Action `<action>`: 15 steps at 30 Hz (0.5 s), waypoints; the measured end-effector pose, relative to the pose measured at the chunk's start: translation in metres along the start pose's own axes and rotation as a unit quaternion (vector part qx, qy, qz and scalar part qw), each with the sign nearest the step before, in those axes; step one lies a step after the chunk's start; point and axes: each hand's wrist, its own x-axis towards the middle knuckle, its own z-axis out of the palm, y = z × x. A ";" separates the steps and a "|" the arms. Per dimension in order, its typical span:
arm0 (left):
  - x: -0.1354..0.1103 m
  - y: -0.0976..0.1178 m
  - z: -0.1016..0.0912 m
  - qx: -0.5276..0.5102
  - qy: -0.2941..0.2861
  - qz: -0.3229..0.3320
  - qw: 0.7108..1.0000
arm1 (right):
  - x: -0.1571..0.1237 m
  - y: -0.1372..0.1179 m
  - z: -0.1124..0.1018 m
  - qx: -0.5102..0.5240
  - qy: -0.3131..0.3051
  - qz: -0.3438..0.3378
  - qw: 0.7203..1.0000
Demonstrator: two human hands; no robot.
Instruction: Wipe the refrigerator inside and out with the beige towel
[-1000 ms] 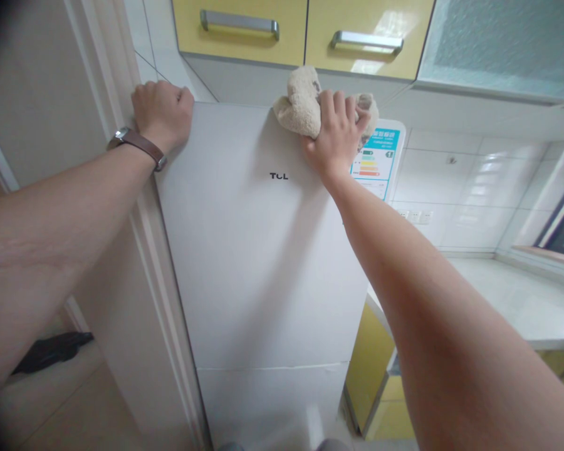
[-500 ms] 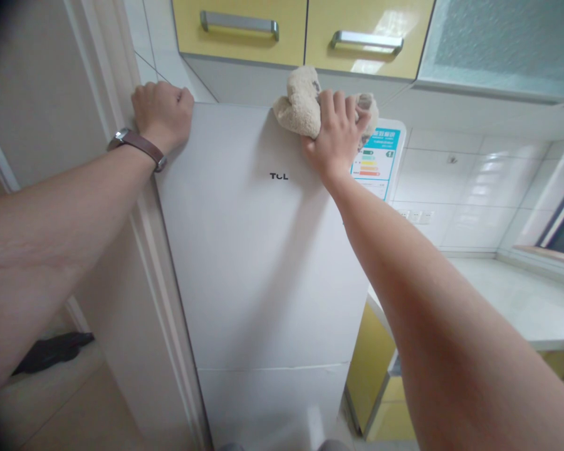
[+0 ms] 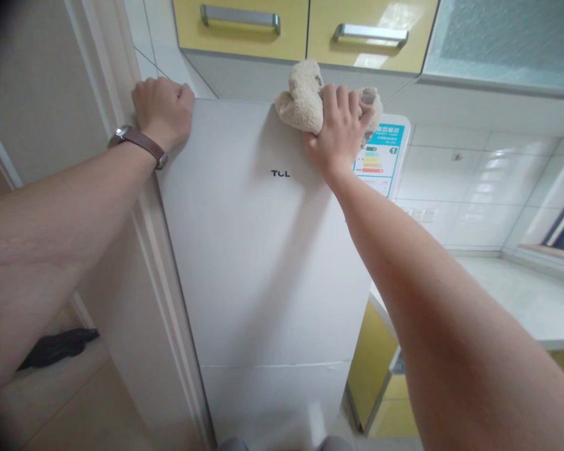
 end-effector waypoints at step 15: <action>0.000 -0.002 -0.002 -0.052 -0.009 -0.010 0.999 | -0.001 0.000 -0.001 0.010 0.006 -0.006 1.000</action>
